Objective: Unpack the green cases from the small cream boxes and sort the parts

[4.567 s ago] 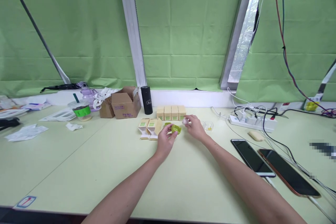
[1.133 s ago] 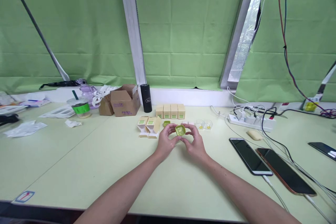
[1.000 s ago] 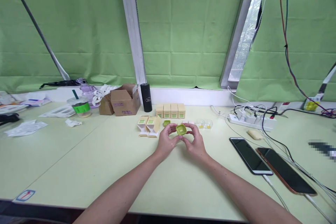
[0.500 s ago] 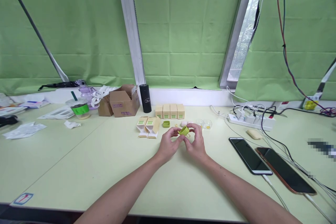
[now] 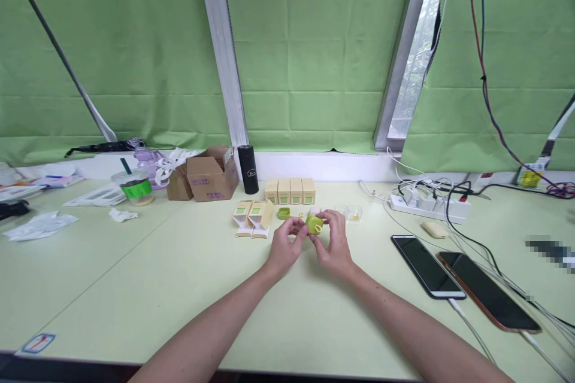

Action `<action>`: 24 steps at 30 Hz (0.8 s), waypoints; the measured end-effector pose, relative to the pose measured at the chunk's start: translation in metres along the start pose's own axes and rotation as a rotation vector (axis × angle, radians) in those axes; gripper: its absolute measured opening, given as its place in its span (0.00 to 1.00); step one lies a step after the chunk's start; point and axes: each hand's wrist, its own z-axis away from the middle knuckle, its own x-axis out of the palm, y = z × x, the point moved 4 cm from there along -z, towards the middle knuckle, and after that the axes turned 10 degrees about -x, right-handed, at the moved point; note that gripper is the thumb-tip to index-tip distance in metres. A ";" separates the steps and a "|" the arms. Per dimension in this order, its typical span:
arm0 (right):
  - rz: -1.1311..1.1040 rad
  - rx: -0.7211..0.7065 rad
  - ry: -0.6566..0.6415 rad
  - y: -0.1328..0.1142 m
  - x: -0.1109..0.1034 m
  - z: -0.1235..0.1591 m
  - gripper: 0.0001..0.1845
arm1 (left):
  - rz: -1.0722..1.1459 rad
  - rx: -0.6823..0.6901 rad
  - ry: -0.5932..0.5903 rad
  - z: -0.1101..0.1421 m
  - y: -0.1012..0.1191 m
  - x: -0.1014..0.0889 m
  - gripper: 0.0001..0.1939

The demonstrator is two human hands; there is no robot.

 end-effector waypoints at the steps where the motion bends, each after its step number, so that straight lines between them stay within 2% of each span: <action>1: -0.001 -0.002 -0.003 0.000 0.000 0.000 0.23 | 0.005 0.002 0.000 0.000 0.000 0.000 0.14; 13: -0.029 -0.018 -0.014 0.004 -0.001 -0.001 0.20 | -0.026 0.020 0.027 -0.001 -0.002 -0.001 0.13; 20: -0.090 0.021 -0.058 0.004 -0.002 -0.002 0.18 | -0.018 -0.068 -0.086 -0.003 -0.015 0.005 0.09; 24: -0.137 0.065 -0.071 0.007 -0.002 -0.002 0.18 | -0.091 -0.056 -0.064 -0.003 -0.014 0.002 0.09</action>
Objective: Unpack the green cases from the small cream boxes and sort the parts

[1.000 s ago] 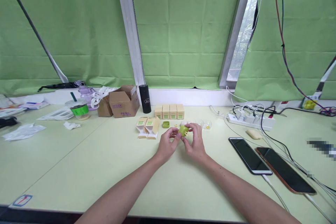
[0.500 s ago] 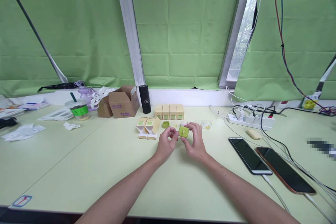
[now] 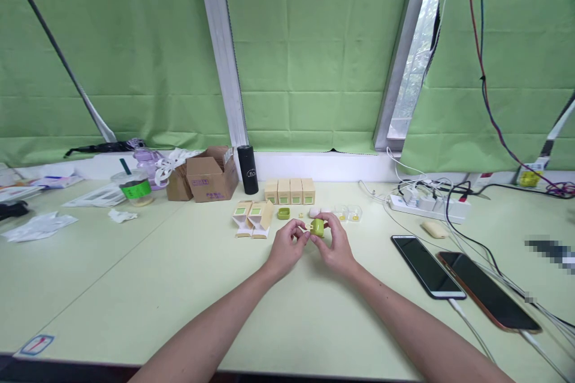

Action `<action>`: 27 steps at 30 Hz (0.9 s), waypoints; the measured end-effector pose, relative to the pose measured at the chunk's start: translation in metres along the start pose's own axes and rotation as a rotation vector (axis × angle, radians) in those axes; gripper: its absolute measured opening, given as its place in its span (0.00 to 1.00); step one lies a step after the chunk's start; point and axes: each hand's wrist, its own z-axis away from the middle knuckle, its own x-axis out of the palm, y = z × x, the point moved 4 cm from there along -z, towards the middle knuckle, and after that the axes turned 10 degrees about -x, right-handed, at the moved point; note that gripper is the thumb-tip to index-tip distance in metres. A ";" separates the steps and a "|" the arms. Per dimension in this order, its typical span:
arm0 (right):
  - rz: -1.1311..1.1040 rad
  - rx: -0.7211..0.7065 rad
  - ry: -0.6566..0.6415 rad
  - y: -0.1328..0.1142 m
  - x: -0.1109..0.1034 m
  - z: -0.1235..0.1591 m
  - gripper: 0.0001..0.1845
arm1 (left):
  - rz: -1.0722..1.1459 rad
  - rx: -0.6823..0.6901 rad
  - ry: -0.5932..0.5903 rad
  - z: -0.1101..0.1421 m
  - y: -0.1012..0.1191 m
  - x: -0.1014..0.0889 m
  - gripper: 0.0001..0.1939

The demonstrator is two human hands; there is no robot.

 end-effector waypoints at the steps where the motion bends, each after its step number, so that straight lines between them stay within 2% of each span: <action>1: -0.008 0.012 0.000 0.001 0.000 0.000 0.18 | -0.014 0.004 0.009 0.001 0.002 -0.001 0.09; 5: -0.031 0.038 0.008 0.006 0.001 0.001 0.19 | -0.044 0.029 0.036 0.002 0.010 -0.005 0.12; 10: -0.060 0.041 0.005 0.006 0.002 0.001 0.19 | -0.083 0.081 0.067 0.004 0.016 -0.005 0.10; 27: -0.084 0.013 -0.026 0.003 0.004 0.001 0.22 | -0.123 0.062 0.080 0.004 0.013 -0.006 0.07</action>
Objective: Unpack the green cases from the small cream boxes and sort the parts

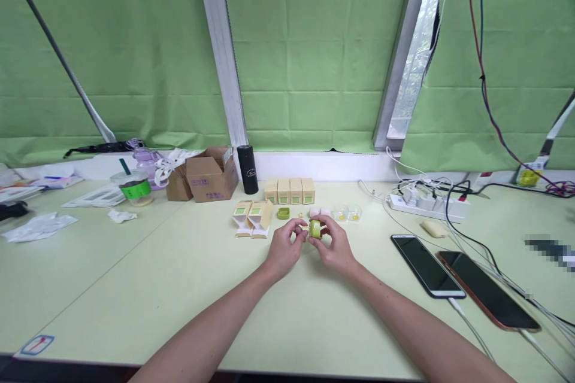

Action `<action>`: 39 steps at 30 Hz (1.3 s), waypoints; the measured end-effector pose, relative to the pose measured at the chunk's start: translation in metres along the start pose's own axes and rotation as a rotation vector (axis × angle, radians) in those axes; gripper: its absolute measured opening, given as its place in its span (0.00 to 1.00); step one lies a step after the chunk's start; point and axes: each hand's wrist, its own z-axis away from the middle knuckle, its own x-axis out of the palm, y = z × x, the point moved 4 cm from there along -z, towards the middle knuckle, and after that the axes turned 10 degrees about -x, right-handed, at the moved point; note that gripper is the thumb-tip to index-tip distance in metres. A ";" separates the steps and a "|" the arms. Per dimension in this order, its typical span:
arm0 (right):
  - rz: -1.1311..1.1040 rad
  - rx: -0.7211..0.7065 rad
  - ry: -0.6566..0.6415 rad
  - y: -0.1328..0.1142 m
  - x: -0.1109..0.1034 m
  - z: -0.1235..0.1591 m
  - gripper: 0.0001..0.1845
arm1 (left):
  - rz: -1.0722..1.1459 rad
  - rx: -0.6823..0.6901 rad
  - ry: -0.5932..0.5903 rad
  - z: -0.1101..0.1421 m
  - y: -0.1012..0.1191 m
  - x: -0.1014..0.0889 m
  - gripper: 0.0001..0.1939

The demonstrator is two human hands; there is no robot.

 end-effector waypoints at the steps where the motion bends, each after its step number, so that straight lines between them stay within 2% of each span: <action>1: 0.000 -0.001 -0.004 -0.001 0.000 0.000 0.22 | -0.006 0.005 0.002 0.000 0.000 0.000 0.07; 20: 0.016 -0.033 -0.020 0.002 0.004 0.006 0.23 | 0.002 0.037 0.022 0.001 0.001 -0.001 0.05; 39: -0.027 0.015 -0.048 0.003 0.005 0.006 0.20 | 0.025 0.006 -0.004 0.000 -0.002 0.001 0.06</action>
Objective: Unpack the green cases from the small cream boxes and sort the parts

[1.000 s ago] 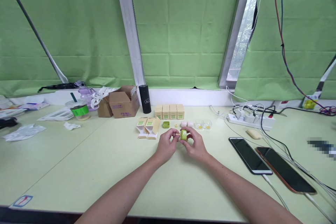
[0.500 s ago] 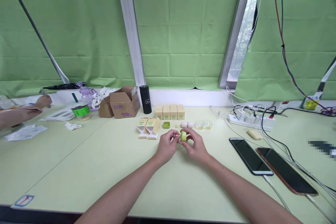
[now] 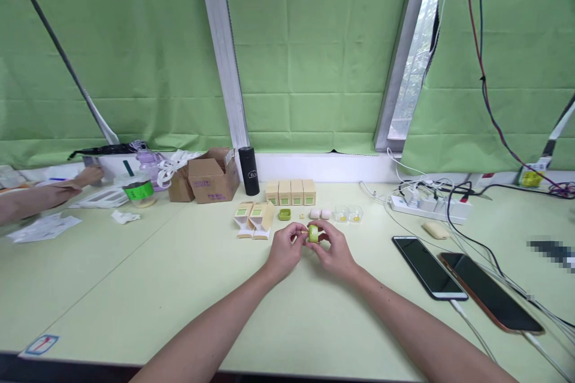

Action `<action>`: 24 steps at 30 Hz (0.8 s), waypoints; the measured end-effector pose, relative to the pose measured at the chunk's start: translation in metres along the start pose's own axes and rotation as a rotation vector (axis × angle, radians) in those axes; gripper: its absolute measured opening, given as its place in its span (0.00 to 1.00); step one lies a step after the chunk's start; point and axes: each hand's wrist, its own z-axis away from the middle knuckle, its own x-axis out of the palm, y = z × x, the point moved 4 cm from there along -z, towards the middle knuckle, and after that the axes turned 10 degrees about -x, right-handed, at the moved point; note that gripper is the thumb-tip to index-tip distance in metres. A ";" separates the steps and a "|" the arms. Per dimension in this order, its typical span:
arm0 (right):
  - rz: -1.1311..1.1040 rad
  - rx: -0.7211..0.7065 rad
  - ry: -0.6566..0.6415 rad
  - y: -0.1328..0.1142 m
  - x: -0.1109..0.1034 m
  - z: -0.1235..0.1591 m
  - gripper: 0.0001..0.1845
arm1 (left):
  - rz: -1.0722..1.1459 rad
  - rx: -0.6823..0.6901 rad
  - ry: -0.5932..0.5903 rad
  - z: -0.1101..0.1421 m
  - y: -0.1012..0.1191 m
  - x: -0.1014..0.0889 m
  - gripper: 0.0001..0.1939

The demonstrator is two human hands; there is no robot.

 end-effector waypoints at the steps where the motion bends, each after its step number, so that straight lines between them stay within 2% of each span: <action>1: -0.006 0.007 0.006 -0.001 0.000 -0.001 0.21 | 0.003 0.002 0.010 0.000 0.001 0.000 0.07; 5: -0.052 0.067 0.019 -0.003 0.001 -0.004 0.22 | 0.022 0.006 0.041 0.000 0.003 0.000 0.08; 11: -0.176 0.145 0.044 -0.002 0.000 -0.007 0.21 | -0.016 0.024 0.024 0.000 0.002 -0.002 0.14; 16: -0.079 0.073 0.032 0.002 -0.006 -0.009 0.18 | -0.053 0.060 0.078 -0.003 -0.004 -0.006 0.15; 22: 0.077 0.009 0.026 0.003 -0.005 -0.007 0.28 | -0.066 0.112 0.054 -0.002 -0.002 -0.004 0.20; 24: 0.098 -0.003 0.036 0.002 -0.005 -0.005 0.29 | -0.065 0.107 0.042 -0.001 -0.002 -0.004 0.21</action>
